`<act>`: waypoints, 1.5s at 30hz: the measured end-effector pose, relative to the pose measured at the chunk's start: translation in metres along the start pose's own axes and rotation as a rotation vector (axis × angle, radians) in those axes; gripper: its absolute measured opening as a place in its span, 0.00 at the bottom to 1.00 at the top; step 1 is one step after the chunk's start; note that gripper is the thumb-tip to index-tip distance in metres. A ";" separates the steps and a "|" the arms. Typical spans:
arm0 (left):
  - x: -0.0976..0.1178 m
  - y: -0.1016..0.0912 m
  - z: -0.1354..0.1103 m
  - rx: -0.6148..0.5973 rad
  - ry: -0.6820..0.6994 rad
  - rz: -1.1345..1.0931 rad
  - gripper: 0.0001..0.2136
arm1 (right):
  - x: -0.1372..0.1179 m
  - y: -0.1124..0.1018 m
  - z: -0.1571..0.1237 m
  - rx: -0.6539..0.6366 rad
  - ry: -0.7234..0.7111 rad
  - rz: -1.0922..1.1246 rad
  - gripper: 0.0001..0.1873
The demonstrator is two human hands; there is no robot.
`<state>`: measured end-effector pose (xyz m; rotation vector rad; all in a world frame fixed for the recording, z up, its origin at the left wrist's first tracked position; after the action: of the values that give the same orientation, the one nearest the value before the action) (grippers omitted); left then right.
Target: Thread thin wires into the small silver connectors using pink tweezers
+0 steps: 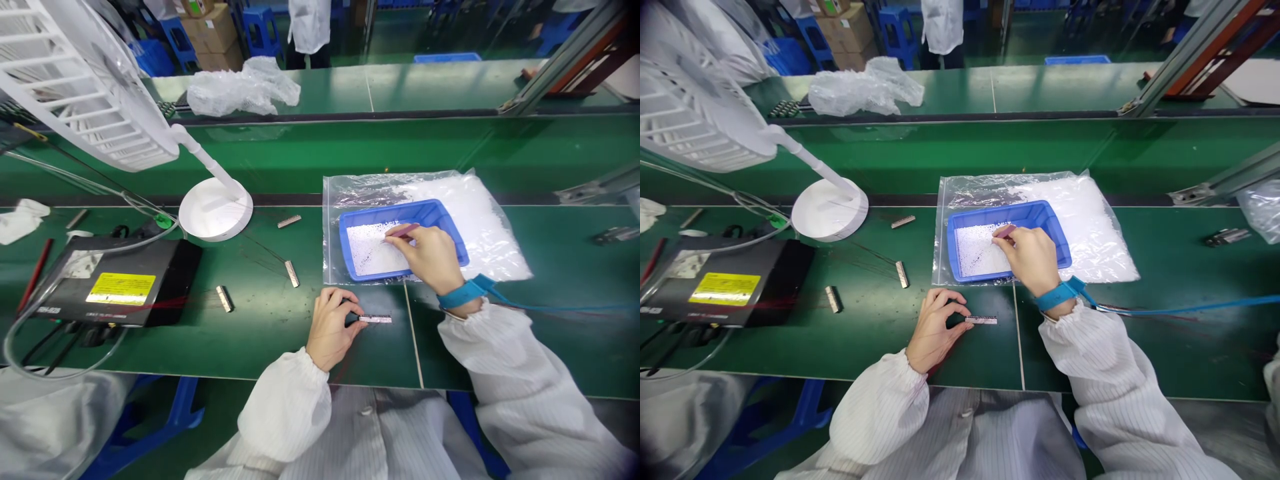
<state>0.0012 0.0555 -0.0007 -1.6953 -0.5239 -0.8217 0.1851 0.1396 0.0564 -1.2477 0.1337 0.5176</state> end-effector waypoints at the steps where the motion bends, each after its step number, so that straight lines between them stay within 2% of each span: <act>1: 0.000 0.000 0.000 0.001 0.004 -0.001 0.09 | 0.000 0.000 0.001 -0.005 0.012 -0.001 0.11; 6: -0.001 0.000 -0.001 -0.005 0.007 -0.014 0.08 | 0.003 0.002 0.002 -0.068 0.052 0.050 0.10; 12: -0.001 0.000 -0.001 -0.005 0.013 -0.015 0.09 | 0.013 -0.005 -0.001 -0.020 0.103 0.073 0.10; 24: -0.001 0.000 0.000 -0.006 0.009 -0.012 0.09 | 0.007 0.003 0.005 -0.070 0.067 0.059 0.10; 35: 0.000 0.000 0.000 -0.010 0.000 -0.008 0.08 | 0.007 0.003 0.005 -0.063 0.046 -0.014 0.11; 38: 0.000 0.000 0.000 -0.008 0.003 -0.008 0.08 | -0.005 -0.010 -0.001 0.000 -0.006 0.096 0.11; 42: 0.000 0.000 0.000 -0.011 0.003 0.014 0.08 | -0.039 -0.037 -0.027 0.126 -0.141 0.260 0.08; 45: 0.002 -0.001 0.000 -0.009 0.010 0.023 0.08 | -0.064 -0.036 -0.053 0.024 -0.252 0.329 0.06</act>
<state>0.0015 0.0551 0.0012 -1.7018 -0.4937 -0.8169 0.1542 0.0636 0.0939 -1.1314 0.1324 0.9504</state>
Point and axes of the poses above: each hand's wrist, its own z-axis towards the middle knuckle, its own y-axis out of the palm, x = y × z, the point moved 7 cm from there along z, towards the middle knuckle, and after that the axes turned 11 degrees about -y, right-handed, at the moved point
